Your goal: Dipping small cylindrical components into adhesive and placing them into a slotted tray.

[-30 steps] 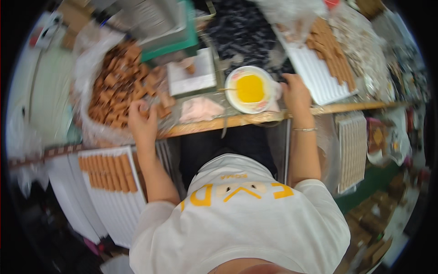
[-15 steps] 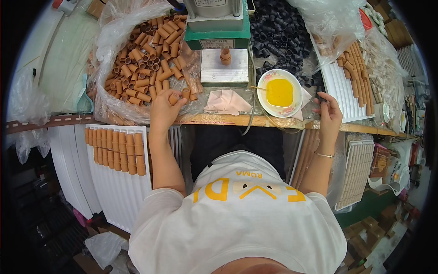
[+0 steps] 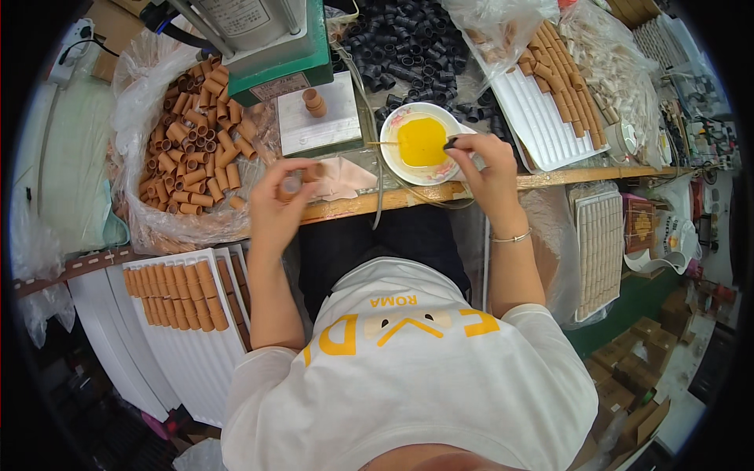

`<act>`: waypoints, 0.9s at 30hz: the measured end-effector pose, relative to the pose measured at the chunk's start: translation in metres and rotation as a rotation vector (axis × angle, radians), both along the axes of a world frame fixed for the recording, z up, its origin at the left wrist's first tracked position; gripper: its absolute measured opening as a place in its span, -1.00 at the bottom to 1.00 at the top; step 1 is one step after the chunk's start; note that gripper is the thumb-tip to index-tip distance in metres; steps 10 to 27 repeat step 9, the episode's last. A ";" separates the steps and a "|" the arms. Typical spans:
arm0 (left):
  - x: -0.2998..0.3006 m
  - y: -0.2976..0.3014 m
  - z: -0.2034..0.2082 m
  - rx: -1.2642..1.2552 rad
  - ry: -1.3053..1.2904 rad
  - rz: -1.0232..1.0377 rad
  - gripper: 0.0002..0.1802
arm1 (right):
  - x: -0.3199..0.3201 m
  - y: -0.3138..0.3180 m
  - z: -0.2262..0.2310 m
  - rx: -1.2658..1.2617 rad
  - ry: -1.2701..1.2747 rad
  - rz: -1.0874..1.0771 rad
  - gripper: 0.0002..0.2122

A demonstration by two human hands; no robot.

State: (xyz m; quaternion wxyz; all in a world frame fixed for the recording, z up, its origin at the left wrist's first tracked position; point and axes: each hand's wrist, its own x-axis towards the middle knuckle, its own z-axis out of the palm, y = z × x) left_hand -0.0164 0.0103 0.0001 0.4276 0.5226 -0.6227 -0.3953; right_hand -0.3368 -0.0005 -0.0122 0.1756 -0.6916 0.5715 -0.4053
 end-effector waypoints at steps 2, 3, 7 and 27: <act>-0.027 -0.006 0.000 -0.045 -0.005 -0.044 -0.69 | 0.005 -0.008 -0.002 -0.255 0.266 0.094 -0.89; -0.038 -0.008 0.000 -0.083 -0.003 -0.088 -0.69 | 0.006 -0.008 -0.002 -0.255 0.268 0.087 -0.89; -0.068 -0.016 -0.001 -0.037 0.077 -0.191 -0.69 | 0.006 -0.008 -0.006 -0.154 0.494 0.096 -0.94; -0.074 -0.019 -0.003 -0.021 -0.028 -0.166 -0.67 | 0.007 -0.005 0.007 -0.139 0.262 0.091 -0.91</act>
